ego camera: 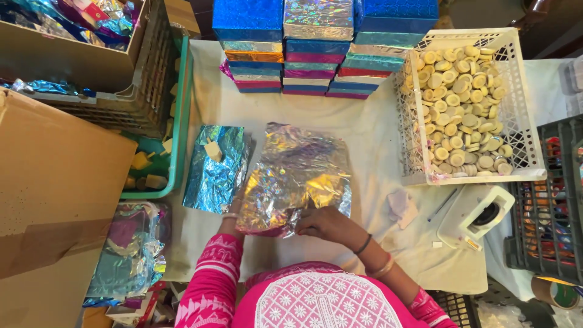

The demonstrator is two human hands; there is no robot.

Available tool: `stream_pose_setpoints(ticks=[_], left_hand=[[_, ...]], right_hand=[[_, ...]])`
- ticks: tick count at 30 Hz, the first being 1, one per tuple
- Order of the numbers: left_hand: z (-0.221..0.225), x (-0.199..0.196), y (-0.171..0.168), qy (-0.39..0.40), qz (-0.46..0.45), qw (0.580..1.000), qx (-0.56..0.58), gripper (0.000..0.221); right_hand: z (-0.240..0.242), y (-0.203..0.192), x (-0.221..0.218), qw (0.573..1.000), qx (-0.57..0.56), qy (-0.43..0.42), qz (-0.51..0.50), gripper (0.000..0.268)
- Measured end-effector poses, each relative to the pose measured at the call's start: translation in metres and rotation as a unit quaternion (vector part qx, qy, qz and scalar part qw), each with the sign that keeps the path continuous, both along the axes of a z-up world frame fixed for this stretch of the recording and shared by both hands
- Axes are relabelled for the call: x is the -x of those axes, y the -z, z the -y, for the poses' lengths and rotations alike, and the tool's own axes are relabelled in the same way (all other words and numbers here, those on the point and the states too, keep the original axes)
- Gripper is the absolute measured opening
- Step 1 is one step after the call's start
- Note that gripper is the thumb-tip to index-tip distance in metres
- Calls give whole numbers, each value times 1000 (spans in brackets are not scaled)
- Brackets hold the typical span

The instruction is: Wrapping items in decorative foil and placing them into gift boxes.

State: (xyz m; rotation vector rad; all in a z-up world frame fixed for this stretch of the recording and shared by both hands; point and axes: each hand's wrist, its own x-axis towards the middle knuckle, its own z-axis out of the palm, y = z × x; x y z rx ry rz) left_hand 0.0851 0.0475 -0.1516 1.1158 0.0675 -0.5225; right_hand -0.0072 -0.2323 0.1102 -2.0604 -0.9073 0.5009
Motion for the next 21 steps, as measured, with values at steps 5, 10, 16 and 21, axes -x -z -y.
stream_pose_setpoints(ticks=[5,10,16,21], left_hand=[[-12,17,-57,-32,-98,990,98,62],[-2,38,-84,-66,-43,996,52,55],[3,45,-91,-55,60,980,-182,71],[-9,56,-82,-42,221,937,-266,52]], right_hand=[[3,73,24,999,25,-4,-30,15],[6,118,41,999,44,4,19,16],[21,133,32,998,54,15,6,28],[79,201,7,870,9,467,158,4]])
